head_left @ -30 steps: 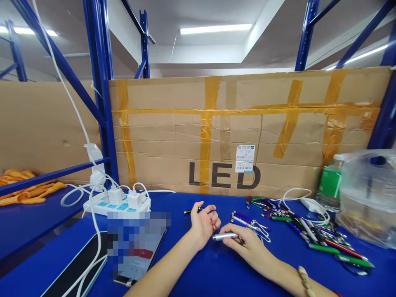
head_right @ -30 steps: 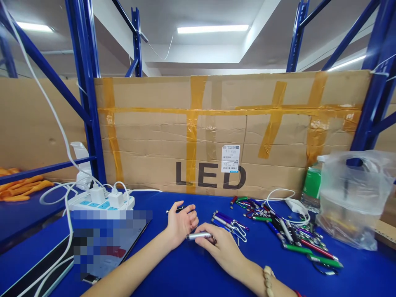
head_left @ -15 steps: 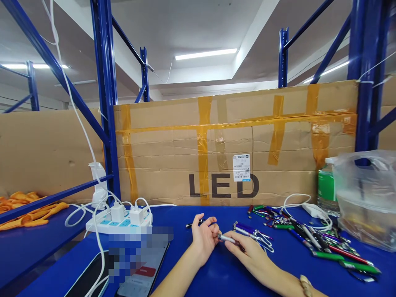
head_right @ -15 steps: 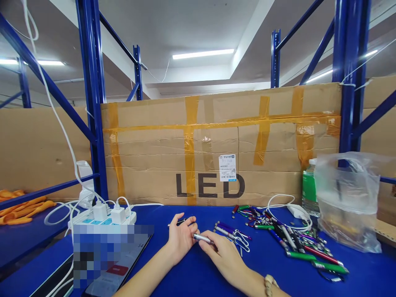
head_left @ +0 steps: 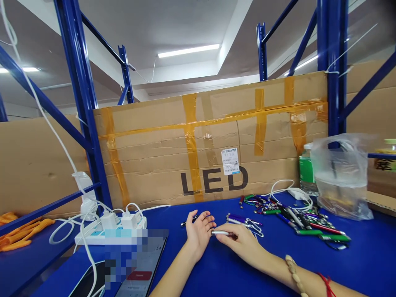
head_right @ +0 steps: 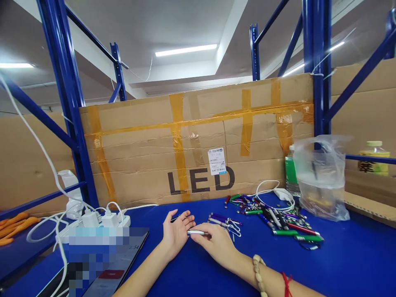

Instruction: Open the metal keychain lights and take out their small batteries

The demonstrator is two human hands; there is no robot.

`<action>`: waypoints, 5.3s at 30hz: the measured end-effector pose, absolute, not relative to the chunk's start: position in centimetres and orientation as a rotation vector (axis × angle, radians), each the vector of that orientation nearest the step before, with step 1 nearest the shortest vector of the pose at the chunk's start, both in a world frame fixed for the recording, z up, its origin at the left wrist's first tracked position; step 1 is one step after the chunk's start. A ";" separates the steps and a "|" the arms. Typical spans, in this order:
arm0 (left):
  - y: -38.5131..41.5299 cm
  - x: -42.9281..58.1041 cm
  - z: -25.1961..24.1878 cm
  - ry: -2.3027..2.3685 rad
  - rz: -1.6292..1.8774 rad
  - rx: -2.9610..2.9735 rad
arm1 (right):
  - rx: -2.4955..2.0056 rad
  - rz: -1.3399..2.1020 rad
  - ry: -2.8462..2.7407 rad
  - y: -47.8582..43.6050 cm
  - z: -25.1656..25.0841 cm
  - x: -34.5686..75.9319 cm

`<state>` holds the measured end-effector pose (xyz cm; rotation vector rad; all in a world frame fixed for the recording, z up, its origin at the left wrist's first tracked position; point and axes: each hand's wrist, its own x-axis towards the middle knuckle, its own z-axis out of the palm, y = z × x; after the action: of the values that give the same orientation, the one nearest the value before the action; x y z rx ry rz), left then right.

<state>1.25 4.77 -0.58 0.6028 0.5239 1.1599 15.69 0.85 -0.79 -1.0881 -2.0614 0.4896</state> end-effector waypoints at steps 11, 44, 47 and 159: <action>4.6 1.4 -0.2 0.544 1.142 0.604 | -1.054 0.580 -2.030 1.5 -1.1 15.9; 4.7 1.3 -0.4 0.548 1.129 0.630 | -1.067 0.606 -2.038 1.5 -1.1 15.8; 4.7 1.3 -0.3 0.555 1.127 0.630 | -1.078 0.593 -2.044 1.5 -1.1 15.8; 4.6 1.2 -0.3 0.552 1.118 0.654 | -1.291 0.467 -1.983 1.5 -1.4 16.1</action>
<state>1.23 4.62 -0.26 0.6540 0.5520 1.1182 16.12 1.51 -1.45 -1.2907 -1.9831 0.4673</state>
